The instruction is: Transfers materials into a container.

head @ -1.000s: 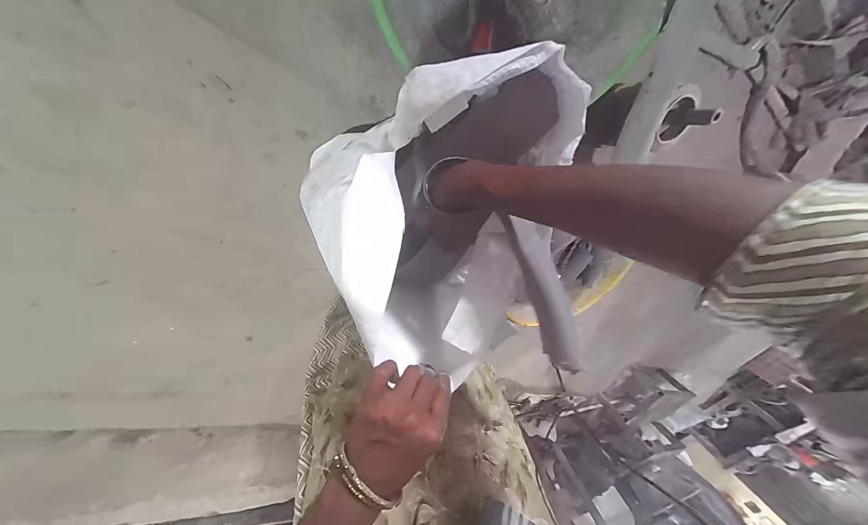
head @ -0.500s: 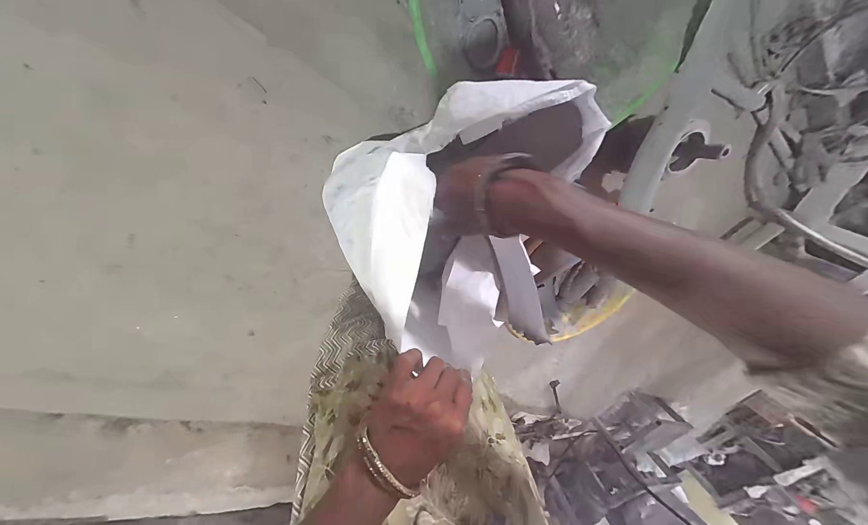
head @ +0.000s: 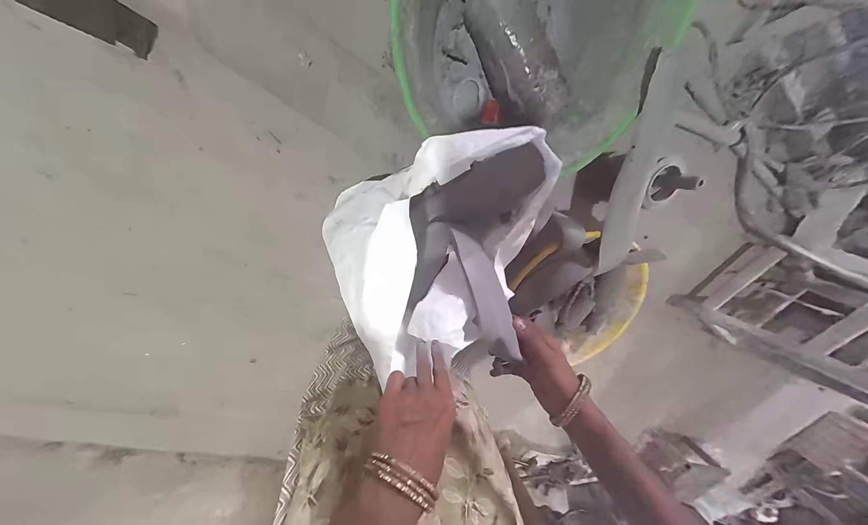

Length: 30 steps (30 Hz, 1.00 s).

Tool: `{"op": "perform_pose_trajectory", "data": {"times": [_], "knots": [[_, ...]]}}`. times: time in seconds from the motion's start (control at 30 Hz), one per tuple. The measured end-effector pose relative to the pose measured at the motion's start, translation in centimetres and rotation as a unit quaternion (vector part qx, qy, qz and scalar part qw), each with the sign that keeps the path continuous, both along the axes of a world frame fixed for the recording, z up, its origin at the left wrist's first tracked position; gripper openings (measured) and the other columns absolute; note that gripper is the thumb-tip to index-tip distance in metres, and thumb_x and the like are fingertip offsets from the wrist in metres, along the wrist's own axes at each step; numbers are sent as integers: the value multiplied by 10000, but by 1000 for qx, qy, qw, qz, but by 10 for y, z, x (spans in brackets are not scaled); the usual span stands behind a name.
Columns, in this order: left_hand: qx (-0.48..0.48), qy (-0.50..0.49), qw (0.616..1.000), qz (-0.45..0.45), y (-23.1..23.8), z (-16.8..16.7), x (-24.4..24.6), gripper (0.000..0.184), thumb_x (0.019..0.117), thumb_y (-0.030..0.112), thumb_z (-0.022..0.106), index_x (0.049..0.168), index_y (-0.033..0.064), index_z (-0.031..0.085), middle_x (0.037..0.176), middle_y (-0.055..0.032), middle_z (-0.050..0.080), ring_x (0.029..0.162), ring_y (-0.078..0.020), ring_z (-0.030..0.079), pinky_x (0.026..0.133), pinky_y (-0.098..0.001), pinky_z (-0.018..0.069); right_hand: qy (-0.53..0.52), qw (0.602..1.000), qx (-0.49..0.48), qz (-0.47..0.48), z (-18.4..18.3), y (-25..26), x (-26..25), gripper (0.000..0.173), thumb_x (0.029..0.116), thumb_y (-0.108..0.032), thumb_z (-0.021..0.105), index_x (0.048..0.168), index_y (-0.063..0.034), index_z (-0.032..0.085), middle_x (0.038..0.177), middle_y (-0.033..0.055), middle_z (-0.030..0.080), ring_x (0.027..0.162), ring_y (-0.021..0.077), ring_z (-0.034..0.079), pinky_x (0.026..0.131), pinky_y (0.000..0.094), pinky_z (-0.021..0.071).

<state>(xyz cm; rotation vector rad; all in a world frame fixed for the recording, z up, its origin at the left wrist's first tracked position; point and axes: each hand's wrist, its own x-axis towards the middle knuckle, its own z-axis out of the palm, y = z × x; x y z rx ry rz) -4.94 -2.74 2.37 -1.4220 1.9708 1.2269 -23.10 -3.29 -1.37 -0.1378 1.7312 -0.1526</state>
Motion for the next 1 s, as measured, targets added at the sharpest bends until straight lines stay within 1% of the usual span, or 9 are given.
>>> {"op": "perform_pose_trajectory", "data": {"times": [0.1, 0.23, 0.4, 0.5, 0.63, 0.77, 0.8, 0.9, 1.0], "knots": [[177, -29, 980, -88, -1, -10, -29, 435, 994, -68, 475, 1422, -149, 482, 1378, -324, 582, 1100, -442, 670, 969, -516, 480, -31, 999, -8, -6, 6, -19, 7, 349, 1064, -102, 469, 1372, 62, 453, 917, 61, 626, 643, 77, 640, 603, 234, 579], [189, 32, 959, -211, 30, -33, -53, 336, 1016, -95, 359, 1217, -164, 619, 1272, -293, 642, 1099, -398, 657, 953, -469, 484, -65, 997, -6, 48, 8, -37, 6, 378, 1026, -54, 595, 1368, 45, 470, 811, 54, 642, 596, 80, 648, 573, 216, 575], [-91, 131, 984, -80, 51, -29, -33, 104, 848, -82, 636, 853, -74, 739, 791, -192, 728, 805, -347, 736, 733, -466, 549, -49, 996, -46, -53, -2, 2, -5, 305, 1011, 32, 553, 1310, 61, 498, 802, 37, 669, 577, 65, 635, 561, 209, 562], [-235, 140, 961, -26, 44, -32, -9, 78, 845, 2, 671, 780, -2, 715, 705, -131, 700, 676, -296, 709, 657, -448, 531, -26, 991, -68, -110, -13, 37, -27, 206, 1013, 32, 505, 1217, 55, 530, 794, 14, 668, 581, 62, 642, 565, 215, 577], [-240, 129, 962, -38, 41, -35, -11, 88, 837, -12, 676, 756, 17, 696, 675, -115, 682, 636, -280, 688, 771, -475, 519, 4, 988, -29, -149, 2, 52, -26, 143, 1051, 6, 457, 1154, 35, 551, 752, -4, 656, 525, 48, 608, 516, 199, 548], [-77, 80, 992, -58, 29, -26, -19, 141, 842, -10, 732, 976, -49, 754, 900, -202, 743, 883, -389, 733, 973, -630, 461, 60, 978, -29, -196, 5, 55, -7, 125, 1058, -9, 462, 1124, 43, 556, 719, 4, 656, 511, 43, 604, 506, 193, 543], [-42, 64, 995, -64, 27, -25, -20, 114, 850, -53, 707, 955, -61, 748, 902, -213, 738, 906, -401, 725, 1015, -629, 429, 91, 974, -39, -205, -4, 53, -10, 142, 1057, -19, 476, 1157, 51, 547, 716, 5, 640, 525, 50, 610, 523, 206, 553], [-132, 85, 986, -50, 31, -30, -16, 70, 805, -106, 692, 791, -48, 727, 753, -195, 712, 767, -386, 722, 921, -613, 486, 128, 963, -52, -230, -26, 34, -33, 263, 1054, -33, 515, 1302, 48, 481, 756, 59, 634, 553, 103, 638, 546, 249, 572], [-198, 104, 974, -39, 28, -29, -2, 109, 858, -21, 649, 771, -40, 712, 707, -195, 692, 678, -390, 696, 849, -622, 490, 57, 980, -38, -189, -20, 30, -50, 302, 1067, -38, 490, 1358, 36, 464, 837, 87, 643, 579, 113, 644, 552, 250, 572]]}}
